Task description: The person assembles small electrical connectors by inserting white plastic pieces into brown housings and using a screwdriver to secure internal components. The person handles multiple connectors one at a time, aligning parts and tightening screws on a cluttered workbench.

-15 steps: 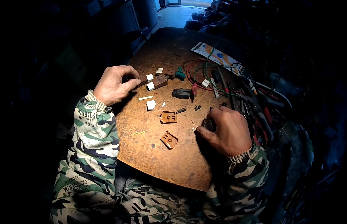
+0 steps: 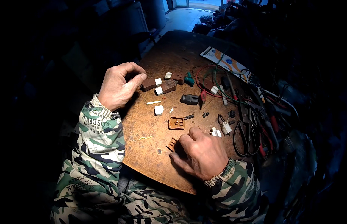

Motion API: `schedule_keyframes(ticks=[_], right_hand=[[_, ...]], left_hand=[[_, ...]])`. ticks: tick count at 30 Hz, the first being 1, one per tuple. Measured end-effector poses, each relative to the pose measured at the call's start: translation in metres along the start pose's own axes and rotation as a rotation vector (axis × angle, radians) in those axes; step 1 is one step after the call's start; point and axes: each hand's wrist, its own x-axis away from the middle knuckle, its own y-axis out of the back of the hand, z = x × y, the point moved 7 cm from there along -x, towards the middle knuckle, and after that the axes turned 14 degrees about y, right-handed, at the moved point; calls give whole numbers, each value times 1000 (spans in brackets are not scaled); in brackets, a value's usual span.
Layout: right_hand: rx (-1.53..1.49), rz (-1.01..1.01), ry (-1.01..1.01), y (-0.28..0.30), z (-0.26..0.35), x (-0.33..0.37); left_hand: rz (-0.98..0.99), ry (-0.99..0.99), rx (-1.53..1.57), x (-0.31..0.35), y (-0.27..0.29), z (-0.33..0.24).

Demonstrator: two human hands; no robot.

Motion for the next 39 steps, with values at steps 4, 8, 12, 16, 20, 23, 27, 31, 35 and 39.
schedule_keyframes(ticks=[4,8,12,16,20,23,27,31,35,39], right_hand=[[-30,-44,-32,-3,-12,2],[16,-31,-70,1,-14,3],[5,-69,-36,8,-8,1],[-28,-139,-64,10,-16,4],[-124,-235,-55,15,-17,4],[-170,-388,10,15,-21,4],[-409,-425,-217,10,-39,13],[-532,-530,-153,1,-51,16],[-666,-492,-299,5,-47,15],[-668,-461,-316,5,-58,20]], left_hand=[[138,53,-117,-2,-14,10],[605,-101,-86,15,-45,-3],[651,-93,-253,24,-49,-11],[670,-137,-207,23,-62,-8],[707,-125,-65,27,-53,-16],[802,-36,188,34,-53,-14],[995,171,432,38,-77,-11],[1038,219,632,42,-71,-22],[957,213,696,35,-66,-18],[776,193,787,21,-47,-8]])
